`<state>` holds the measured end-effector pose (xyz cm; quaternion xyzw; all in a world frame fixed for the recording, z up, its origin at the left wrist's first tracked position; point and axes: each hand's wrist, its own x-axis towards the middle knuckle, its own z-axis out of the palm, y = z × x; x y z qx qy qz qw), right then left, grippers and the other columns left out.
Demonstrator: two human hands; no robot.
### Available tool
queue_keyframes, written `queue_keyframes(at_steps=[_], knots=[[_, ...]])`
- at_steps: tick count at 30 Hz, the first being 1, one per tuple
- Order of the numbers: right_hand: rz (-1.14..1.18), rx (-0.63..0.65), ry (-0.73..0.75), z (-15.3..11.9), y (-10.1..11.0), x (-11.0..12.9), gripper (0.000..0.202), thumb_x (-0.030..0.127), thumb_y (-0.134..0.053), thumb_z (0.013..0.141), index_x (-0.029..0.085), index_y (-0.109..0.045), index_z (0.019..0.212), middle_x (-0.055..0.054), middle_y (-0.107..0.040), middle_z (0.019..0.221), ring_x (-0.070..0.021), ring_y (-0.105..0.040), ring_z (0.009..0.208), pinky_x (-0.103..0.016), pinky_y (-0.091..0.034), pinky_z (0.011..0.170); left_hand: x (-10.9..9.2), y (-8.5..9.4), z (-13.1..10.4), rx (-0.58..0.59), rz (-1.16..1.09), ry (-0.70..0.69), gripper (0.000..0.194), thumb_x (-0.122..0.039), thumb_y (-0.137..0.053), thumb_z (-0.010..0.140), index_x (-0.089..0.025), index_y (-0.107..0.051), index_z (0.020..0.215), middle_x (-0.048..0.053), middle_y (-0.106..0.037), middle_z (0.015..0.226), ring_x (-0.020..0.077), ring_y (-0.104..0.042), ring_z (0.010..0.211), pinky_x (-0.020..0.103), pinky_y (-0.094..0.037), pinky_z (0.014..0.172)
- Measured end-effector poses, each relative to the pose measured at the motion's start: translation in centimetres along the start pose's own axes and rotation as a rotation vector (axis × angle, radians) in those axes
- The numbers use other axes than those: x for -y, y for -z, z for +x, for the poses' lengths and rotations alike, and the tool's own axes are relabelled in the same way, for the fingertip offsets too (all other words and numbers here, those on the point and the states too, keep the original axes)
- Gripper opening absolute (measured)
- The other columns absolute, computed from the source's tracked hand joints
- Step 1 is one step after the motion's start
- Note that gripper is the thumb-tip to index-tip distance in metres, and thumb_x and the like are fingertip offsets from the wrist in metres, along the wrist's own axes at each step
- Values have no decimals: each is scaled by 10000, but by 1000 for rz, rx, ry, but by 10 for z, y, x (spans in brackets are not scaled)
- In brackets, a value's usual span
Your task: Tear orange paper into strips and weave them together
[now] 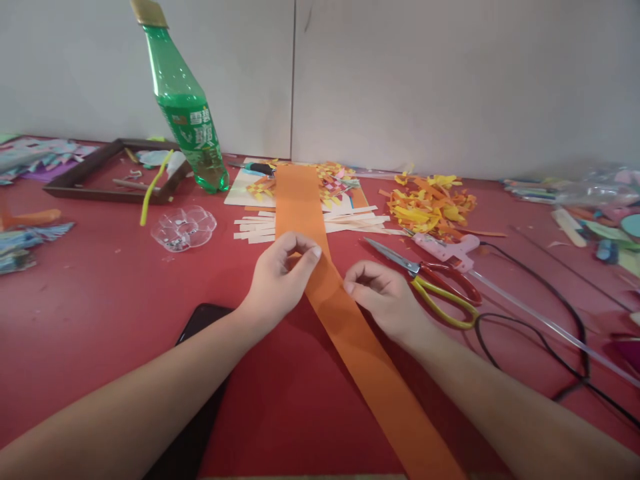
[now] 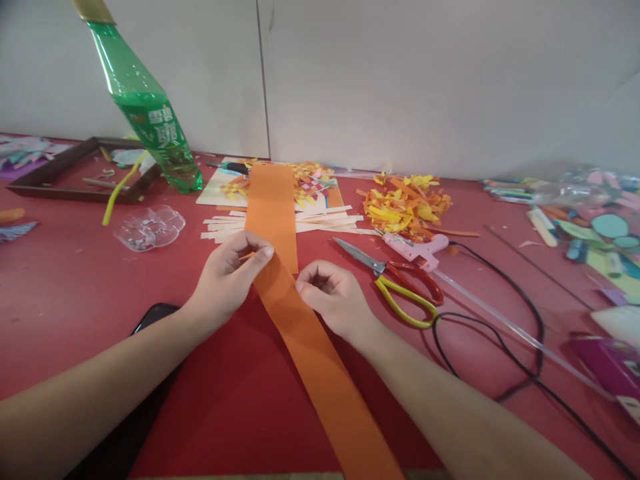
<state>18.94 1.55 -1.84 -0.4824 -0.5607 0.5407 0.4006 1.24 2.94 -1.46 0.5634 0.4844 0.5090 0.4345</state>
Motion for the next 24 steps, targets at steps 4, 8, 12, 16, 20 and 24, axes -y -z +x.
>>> queue_keyframes(at_steps=[4, 8, 12, 16, 20, 24], knots=[[-41, 15, 37, -1, 0, 0, 122, 257, -643, 728, 192, -565, 660, 32, -519, 606, -98, -431, 530, -243, -349, 507, 7, 1, 5, -78, -171, 14, 151, -308, -618, 847, -195, -574, 757, -29, -558, 739, 102, -510, 670, 221, -422, 648], [-23, 27, 20, -2, 0, 1, 129, 267, -641, 733, 200, -557, 661, 30, -522, 606, -104, -438, 527, -245, -344, 497, 6, 2, 8, -164, -260, 51, 168, -353, -641, 836, -204, -580, 789, -17, -586, 803, 106, -554, 726, 216, -450, 664], [12, -23, 10, -1, 1, -3, 130, 263, -644, 726, 202, -556, 653, 28, -530, 610, -108, -445, 533, -247, -356, 507, -2, 3, 5, -23, -440, 221, 468, -411, -752, 744, -284, -480, 1103, 0, -638, 998, 134, -632, 749, 250, -511, 626], [118, -99, 4, 1, 2, -10, 123, 276, -640, 747, 207, -560, 683, 30, -538, 632, -115, -470, 556, -248, -386, 532, -6, 1, 0, 223, -556, 401, 485, -373, -798, 716, -236, -522, 1090, 29, -660, 998, 143, -659, 767, 261, -549, 640], [124, -93, 30, 2, 2, -12, 117, 266, -651, 740, 203, -576, 675, 31, -528, 627, -113, -464, 565, -247, -398, 548, -6, -2, -5, 344, -583, 526, 277, -304, -796, 728, -192, -638, 925, 36, -687, 957, 148, -671, 813, 258, -558, 707], [63, -82, 27, 1, 3, -8, 130, 283, -643, 737, 207, -562, 669, 30, -517, 611, -115, -445, 546, -248, -376, 517, -5, -3, -7, 352, -514, 576, 271, -326, -808, 704, -184, -689, 901, 52, -715, 955, 167, -682, 825, 283, -558, 729]])
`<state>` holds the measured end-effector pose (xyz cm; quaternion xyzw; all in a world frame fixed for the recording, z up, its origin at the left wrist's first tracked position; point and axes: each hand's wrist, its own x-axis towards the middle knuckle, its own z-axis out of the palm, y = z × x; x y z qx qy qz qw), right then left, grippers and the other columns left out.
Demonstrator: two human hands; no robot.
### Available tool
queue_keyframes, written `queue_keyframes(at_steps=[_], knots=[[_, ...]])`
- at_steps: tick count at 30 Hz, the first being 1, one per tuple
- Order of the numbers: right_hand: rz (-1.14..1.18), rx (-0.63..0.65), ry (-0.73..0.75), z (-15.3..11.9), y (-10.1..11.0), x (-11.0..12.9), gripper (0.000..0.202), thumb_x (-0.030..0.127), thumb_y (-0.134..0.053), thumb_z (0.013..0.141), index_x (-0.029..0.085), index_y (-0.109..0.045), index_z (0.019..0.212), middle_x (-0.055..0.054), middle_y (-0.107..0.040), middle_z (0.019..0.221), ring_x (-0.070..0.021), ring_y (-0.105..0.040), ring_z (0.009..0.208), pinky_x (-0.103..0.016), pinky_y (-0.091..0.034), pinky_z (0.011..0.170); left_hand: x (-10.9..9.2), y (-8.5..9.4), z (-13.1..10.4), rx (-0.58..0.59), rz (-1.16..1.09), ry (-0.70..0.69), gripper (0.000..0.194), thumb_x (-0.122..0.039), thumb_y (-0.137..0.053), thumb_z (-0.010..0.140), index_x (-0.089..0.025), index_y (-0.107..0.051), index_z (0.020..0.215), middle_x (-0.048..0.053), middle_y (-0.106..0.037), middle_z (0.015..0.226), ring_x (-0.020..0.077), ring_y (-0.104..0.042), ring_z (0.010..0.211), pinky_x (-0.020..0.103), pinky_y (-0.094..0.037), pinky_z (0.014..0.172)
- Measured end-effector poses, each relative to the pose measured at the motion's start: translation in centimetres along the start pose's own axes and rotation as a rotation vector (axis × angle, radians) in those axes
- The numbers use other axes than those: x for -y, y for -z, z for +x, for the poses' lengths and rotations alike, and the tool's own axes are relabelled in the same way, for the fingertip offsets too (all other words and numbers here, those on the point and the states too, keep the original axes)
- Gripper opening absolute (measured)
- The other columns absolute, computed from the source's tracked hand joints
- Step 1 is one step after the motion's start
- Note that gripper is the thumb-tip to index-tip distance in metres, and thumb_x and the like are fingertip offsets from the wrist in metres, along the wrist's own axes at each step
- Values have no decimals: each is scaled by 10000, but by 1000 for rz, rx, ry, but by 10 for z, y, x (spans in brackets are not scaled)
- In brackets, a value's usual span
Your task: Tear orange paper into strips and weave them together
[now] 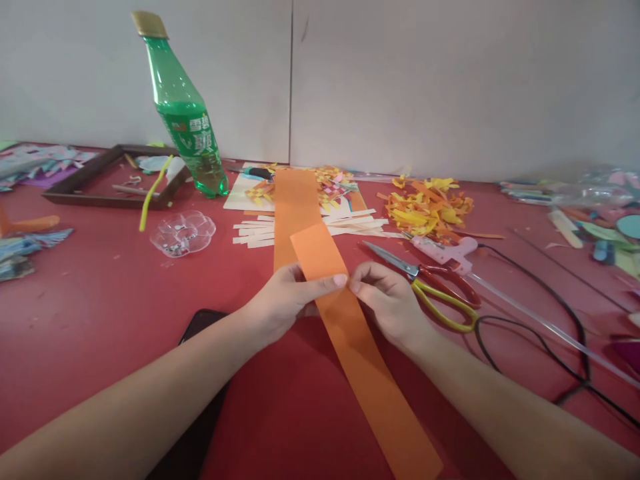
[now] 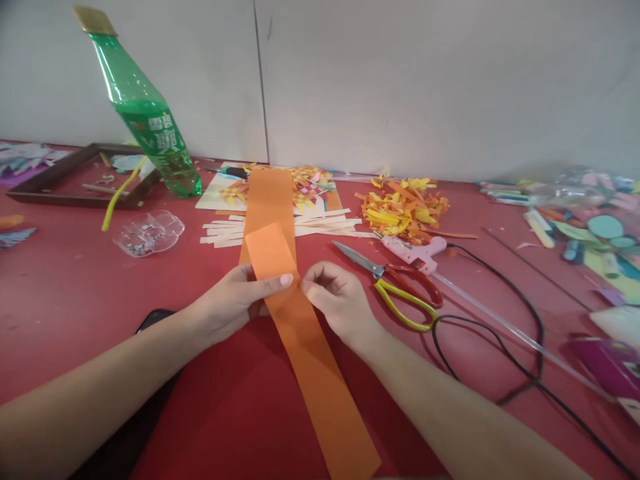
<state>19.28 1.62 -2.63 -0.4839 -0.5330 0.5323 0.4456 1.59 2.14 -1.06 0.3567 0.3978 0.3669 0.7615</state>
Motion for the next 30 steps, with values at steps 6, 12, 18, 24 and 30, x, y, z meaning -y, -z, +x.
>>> queue_keyframes(at_steps=[6, 12, 18, 24, 30], knots=[[-139, 34, 99, 0, 2, 2, 94, 249, -618, 740, 207, -565, 675, 29, -491, 612, -115, -414, 559, -252, -352, 523, 7, 0, 1, -145, 322, -160, 300, -399, -826, 656, -167, -704, 802, 74, -731, 859, 231, -685, 812, 321, -544, 681], [-94, 41, 78, 0, 1, 3, 94, 233, -615, 738, 202, -556, 672, 39, -480, 602, -102, -395, 539, -246, -330, 508, 5, -2, 1, -121, 129, -120, 253, -345, -834, 662, -166, -725, 805, 58, -743, 876, 180, -681, 799, 278, -530, 700], [-2, 73, 1, -1, -2, 6, 109, 241, -637, 728, 202, -558, 663, 38, -513, 600, -95, -415, 512, -246, -326, 488, 2, 1, 5, -224, -39, -263, 227, -325, -827, 677, -163, -720, 794, 45, -740, 856, 161, -670, 758, 283, -534, 723], [27, 53, -72, -2, -4, 7, 96, 227, -634, 704, 204, -555, 655, 48, -512, 573, -84, -397, 478, -233, -298, 452, -1, 5, 8, -287, -113, -288, 267, -345, -815, 697, -173, -709, 871, 54, -742, 940, 170, -675, 798, 285, -542, 718], [48, 5, -84, -1, -3, 4, 92, 238, -618, 707, 200, -546, 664, 62, -496, 566, -78, -394, 475, -218, -305, 456, 1, 4, 4, -131, 13, -127, 351, -397, -817, 697, -137, -719, 912, 95, -745, 1002, 218, -686, 897, 333, -536, 836]])
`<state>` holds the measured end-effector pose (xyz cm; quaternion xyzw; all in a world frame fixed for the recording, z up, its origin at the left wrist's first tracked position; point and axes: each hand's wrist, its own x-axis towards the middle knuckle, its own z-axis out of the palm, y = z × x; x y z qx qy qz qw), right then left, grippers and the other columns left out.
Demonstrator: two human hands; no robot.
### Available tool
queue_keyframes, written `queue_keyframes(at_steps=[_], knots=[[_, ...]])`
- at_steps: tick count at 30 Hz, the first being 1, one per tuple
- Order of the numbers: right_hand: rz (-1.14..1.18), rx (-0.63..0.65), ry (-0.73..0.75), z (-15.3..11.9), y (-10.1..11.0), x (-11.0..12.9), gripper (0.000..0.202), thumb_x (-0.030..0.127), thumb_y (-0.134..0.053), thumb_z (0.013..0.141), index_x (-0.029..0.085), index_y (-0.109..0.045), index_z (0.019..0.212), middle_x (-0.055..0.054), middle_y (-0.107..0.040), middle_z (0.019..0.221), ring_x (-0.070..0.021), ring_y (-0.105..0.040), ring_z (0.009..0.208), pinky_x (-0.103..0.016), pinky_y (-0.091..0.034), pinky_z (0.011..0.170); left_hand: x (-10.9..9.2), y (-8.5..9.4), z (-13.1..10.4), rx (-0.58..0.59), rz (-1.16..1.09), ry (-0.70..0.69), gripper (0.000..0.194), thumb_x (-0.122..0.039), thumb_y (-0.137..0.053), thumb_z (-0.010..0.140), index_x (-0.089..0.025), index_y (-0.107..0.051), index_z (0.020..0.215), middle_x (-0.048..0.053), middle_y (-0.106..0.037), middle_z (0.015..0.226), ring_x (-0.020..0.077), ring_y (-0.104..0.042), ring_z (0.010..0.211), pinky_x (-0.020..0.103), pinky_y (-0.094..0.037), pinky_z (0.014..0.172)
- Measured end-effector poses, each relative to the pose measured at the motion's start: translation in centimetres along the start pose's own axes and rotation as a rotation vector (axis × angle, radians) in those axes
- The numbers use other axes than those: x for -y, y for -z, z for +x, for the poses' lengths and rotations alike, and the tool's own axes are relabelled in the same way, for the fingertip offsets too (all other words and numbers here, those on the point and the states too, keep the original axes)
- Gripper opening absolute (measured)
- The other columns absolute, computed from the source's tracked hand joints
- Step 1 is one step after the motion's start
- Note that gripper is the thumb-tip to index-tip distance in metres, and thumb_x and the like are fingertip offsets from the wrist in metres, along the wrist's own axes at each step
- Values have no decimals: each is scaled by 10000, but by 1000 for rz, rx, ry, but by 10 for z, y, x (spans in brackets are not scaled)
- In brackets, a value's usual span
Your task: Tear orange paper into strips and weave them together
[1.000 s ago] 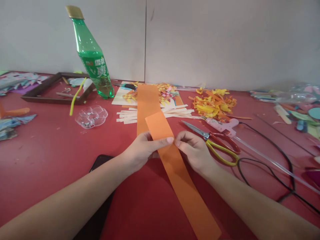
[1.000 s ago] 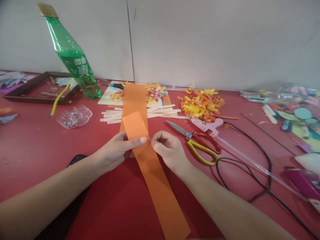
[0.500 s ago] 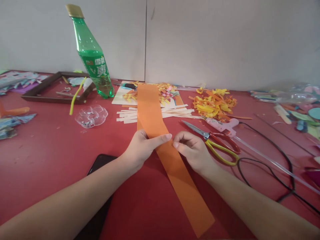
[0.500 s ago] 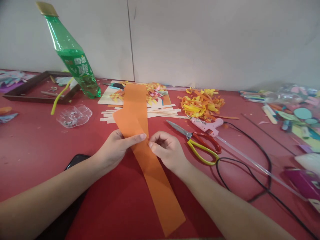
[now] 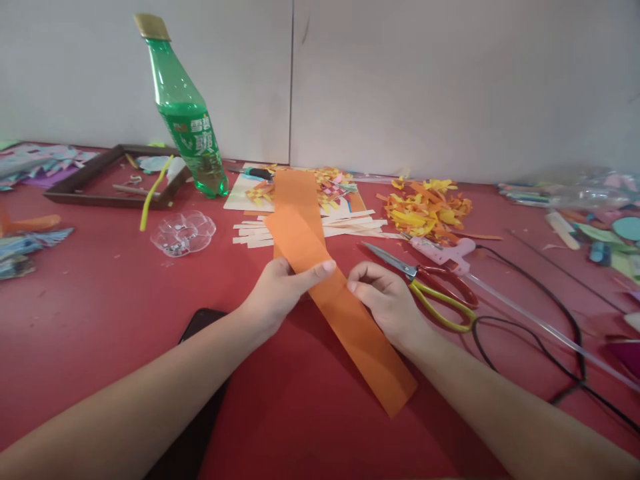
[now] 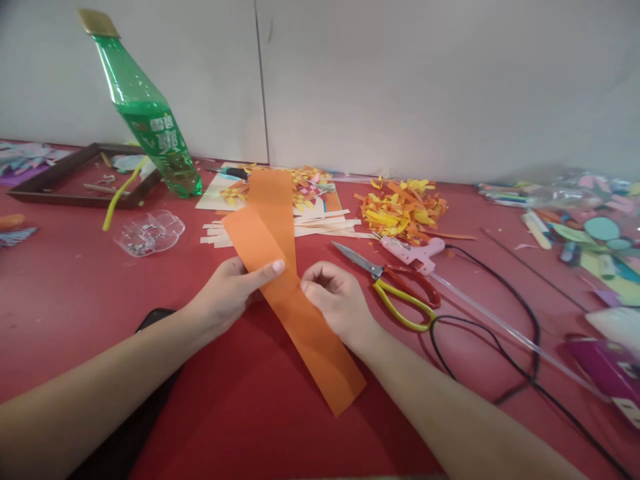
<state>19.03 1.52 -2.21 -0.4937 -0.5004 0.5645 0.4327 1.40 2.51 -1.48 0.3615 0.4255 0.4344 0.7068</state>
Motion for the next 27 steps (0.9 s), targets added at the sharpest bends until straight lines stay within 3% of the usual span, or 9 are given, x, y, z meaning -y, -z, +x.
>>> queue_keyframes(at_steps=[4, 12, 19, 27], knots=[[-22, 23, 53, 2, 1, -2, 81, 214, -617, 704, 191, -559, 653, 70, -461, 551, -69, -372, 476, -210, -298, 462, 3, -1, -2, 23, 126, 73, 383, -377, -860, 635, -147, -738, 916, 92, -753, 995, 232, -689, 916, 326, -538, 818], [2, 42, 54, 1, 0, -1, 105, 233, -640, 714, 189, -561, 660, 59, -495, 580, -75, -408, 502, -216, -330, 488, 1, -6, -3, -17, -9, 27, 307, -330, -859, 634, -127, -747, 834, 90, -758, 918, 209, -689, 835, 322, -540, 783], [9, 50, 16, -1, -2, 3, 110, 231, -644, 693, 196, -550, 648, 55, -514, 563, -79, -410, 481, -223, -297, 465, -1, -3, 0, -123, -107, -147, 237, -309, -826, 690, -152, -738, 845, 40, -746, 886, 152, -663, 783, 270, -524, 754], [-20, 71, 95, 4, 5, -10, 79, 189, -617, 717, 194, -571, 653, 56, -501, 583, -79, -383, 504, -237, -263, 488, -14, 4, 5, -200, -197, -303, 264, -303, -780, 739, -171, -718, 960, 68, -732, 1063, 186, -691, 880, 261, -544, 716]])
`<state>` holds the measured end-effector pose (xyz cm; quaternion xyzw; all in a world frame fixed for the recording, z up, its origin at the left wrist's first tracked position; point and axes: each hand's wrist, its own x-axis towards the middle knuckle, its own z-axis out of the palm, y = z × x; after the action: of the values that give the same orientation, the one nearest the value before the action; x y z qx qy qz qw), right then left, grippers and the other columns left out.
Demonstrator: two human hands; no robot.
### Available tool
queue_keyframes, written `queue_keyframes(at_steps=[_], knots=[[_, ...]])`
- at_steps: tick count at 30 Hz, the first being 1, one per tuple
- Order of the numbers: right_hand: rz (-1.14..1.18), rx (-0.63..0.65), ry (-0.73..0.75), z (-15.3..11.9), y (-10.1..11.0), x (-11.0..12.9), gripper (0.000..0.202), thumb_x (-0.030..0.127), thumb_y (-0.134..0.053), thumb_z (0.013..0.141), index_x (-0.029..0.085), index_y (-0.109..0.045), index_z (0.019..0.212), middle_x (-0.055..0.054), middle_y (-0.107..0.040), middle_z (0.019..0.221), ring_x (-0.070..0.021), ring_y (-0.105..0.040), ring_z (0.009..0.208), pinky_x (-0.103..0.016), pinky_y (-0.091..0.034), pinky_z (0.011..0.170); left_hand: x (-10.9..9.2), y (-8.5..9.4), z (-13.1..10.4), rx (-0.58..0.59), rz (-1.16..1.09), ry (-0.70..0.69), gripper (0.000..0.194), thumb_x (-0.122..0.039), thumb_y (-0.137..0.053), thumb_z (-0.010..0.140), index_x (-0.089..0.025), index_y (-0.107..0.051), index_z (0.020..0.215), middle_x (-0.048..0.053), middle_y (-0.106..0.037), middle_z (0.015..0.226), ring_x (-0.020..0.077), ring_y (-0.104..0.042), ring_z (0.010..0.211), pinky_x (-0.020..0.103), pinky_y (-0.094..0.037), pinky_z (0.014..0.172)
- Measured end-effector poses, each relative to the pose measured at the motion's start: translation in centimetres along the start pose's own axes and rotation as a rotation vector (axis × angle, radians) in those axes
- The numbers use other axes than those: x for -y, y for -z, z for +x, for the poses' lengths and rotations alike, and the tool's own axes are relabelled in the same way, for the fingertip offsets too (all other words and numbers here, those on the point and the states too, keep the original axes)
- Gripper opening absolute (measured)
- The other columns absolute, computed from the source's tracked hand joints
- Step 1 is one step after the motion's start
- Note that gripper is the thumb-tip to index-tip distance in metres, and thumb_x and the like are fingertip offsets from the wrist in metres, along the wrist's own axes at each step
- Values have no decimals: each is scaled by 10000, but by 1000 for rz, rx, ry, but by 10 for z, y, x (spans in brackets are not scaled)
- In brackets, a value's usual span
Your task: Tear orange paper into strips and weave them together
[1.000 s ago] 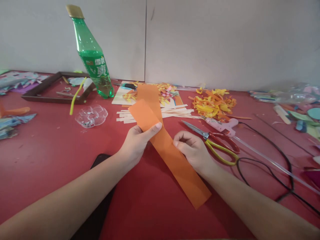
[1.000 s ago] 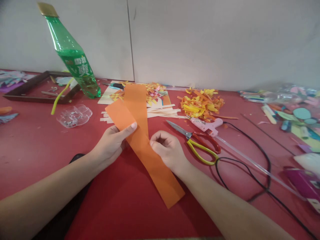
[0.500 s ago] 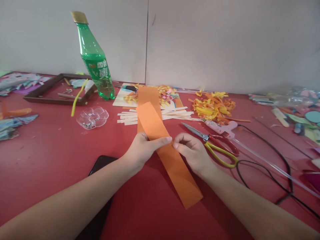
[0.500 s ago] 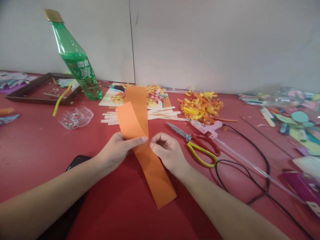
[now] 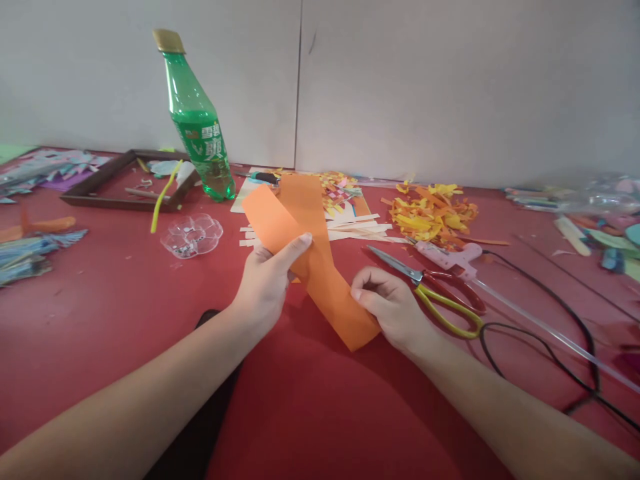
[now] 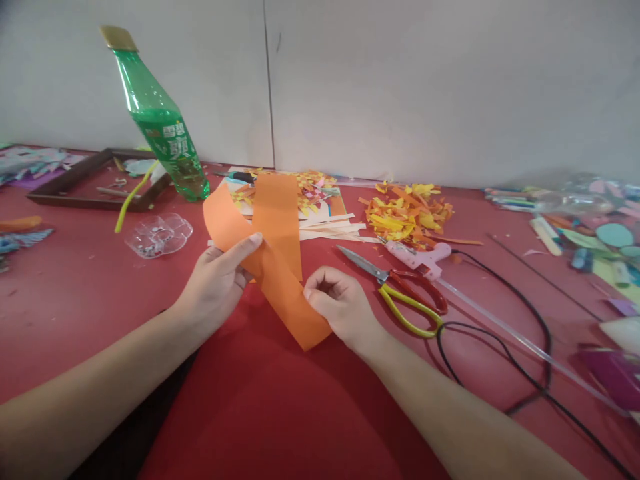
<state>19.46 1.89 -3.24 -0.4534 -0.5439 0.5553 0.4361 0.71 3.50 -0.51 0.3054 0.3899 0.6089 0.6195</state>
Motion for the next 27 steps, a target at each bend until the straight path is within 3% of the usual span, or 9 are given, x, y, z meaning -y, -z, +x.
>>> queue_keyframes(at_steps=[3, 7, 12, 14, 17, 20, 23, 27], knots=[[26, -1, 30, 2, 3, -5, 75, 169, -623, 722, 191, -587, 659, 52, -509, 603, -82, -391, 535, -242, -282, 520, -12, 2, 2, -42, -44, -64, 248, -258, -779, 731, -157, -718, 948, 69, -738, 1053, 189, -701, 895, 257, -551, 733], [112, 24, 16, 3, 3, -7, 82, 140, -618, 716, 193, -597, 656, 43, -537, 587, -98, -451, 553, -255, -335, 561, -36, 3, 6, -123, -109, -148, 129, -193, -758, 750, -161, -715, 868, 27, -757, 889, 153, -710, 869, 222, -548, 781], [234, 23, -1, 4, 1, -2, 107, 108, -610, 674, 193, -590, 612, 37, -559, 544, -101, -465, 524, -252, -341, 540, -72, -2, 8, -264, -181, -145, 41, -205, -701, 821, -240, -689, 839, -36, -758, 883, 143, -709, 883, 205, -574, 745], [291, 9, -15, 5, 0, 1, 102, 137, -639, 678, 191, -598, 602, 34, -553, 532, -101, -467, 514, -247, -349, 527, -76, -5, 1, -229, -145, -88, 61, -201, -710, 806, -238, -684, 847, -39, -748, 811, 148, -711, 819, 212, -577, 708], [348, 24, -59, 6, -1, 7, 119, 254, -692, 721, 186, -642, 638, 8, -587, 580, -119, -511, 549, -253, -396, 536, -58, -9, -17, -1, -43, 274, 123, -291, -728, 793, -173, -697, 775, 5, -682, 627, 159, -679, 611, 258, -569, 627], [345, 80, -89, 3, -4, 11, 221, 410, -690, 764, 197, -685, 707, -12, -620, 636, -141, -549, 580, -283, -459, 582, -21, -9, -34, 254, -14, 499, 181, -267, -807, 710, -159, -731, 834, 36, -733, 759, 151, -677, 667, 259, -545, 676], [315, 99, -157, -2, -5, 10, 270, 491, -686, 763, 222, -708, 775, -31, -685, 737, -187, -628, 677, -322, -513, 663, 7, -7, -40, 384, 50, 552, 267, -245, -862, 632, -168, -751, 862, 36, -746, 842, 140, -673, 731, 251, -516, 725], [334, 137, -199, -4, -4, 7, 288, 487, -734, 729, 220, -733, 838, -42, -733, 800, -212, -678, 760, -340, -540, 733, 14, -4, -36, 393, 60, 564, 312, -236, -890, 582, -179, -761, 860, 27, -745, 823, 126, -666, 705, 240, -504, 694]])
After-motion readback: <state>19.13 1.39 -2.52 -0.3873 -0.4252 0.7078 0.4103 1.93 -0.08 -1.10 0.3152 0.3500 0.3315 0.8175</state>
